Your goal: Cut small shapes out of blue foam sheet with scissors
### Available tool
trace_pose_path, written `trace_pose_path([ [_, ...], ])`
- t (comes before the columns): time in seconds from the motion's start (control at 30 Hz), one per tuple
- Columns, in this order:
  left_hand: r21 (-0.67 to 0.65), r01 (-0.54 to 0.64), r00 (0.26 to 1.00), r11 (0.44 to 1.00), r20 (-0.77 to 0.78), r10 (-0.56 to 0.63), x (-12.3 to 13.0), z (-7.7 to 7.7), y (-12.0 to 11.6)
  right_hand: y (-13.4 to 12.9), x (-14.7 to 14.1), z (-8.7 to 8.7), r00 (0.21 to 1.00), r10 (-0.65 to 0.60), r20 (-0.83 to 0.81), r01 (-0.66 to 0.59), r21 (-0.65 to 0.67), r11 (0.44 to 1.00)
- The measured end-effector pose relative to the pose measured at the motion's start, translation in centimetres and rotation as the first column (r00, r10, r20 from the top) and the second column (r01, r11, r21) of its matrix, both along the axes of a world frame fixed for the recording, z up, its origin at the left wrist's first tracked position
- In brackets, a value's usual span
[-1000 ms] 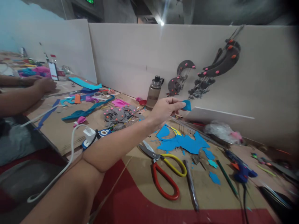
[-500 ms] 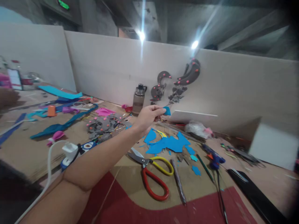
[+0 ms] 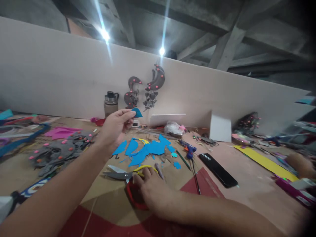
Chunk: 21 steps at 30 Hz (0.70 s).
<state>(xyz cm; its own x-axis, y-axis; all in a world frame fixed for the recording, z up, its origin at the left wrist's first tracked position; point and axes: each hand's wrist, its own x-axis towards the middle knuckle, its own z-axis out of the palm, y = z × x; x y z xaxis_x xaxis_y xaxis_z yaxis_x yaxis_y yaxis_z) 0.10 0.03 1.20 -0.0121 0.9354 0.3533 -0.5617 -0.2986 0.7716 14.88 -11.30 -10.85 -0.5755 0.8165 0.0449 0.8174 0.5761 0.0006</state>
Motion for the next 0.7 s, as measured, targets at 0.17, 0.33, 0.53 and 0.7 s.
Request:
trace_pose_path([
  [0.17,-0.022,-0.004,1.0,1.0,-0.01,0.003,0.1,-0.2,0.0,0.8,0.0,0.6,0.987,-0.128,-0.097,0.115,-0.122,0.986],
  [0.33,0.029,0.035,0.999,0.999,0.015,-0.036,-0.3,0.6,-0.7,2.3,0.5,-0.4,0.729,-0.357,-0.583,0.112,-0.414,0.903],
  [0.53,0.034,0.042,0.994,0.999,0.095,-0.045,-0.1,1.0,-1.0,3.4,0.1,0.4,-0.008,-0.502,-0.865,-0.327,-0.472,0.818],
  [0.7,-0.016,0.074,0.991,0.997,0.109,-0.072,0.5,0.1,-0.6,4.6,0.6,3.5,-0.105,-0.365,-0.925,-0.298,-0.321,0.899],
])
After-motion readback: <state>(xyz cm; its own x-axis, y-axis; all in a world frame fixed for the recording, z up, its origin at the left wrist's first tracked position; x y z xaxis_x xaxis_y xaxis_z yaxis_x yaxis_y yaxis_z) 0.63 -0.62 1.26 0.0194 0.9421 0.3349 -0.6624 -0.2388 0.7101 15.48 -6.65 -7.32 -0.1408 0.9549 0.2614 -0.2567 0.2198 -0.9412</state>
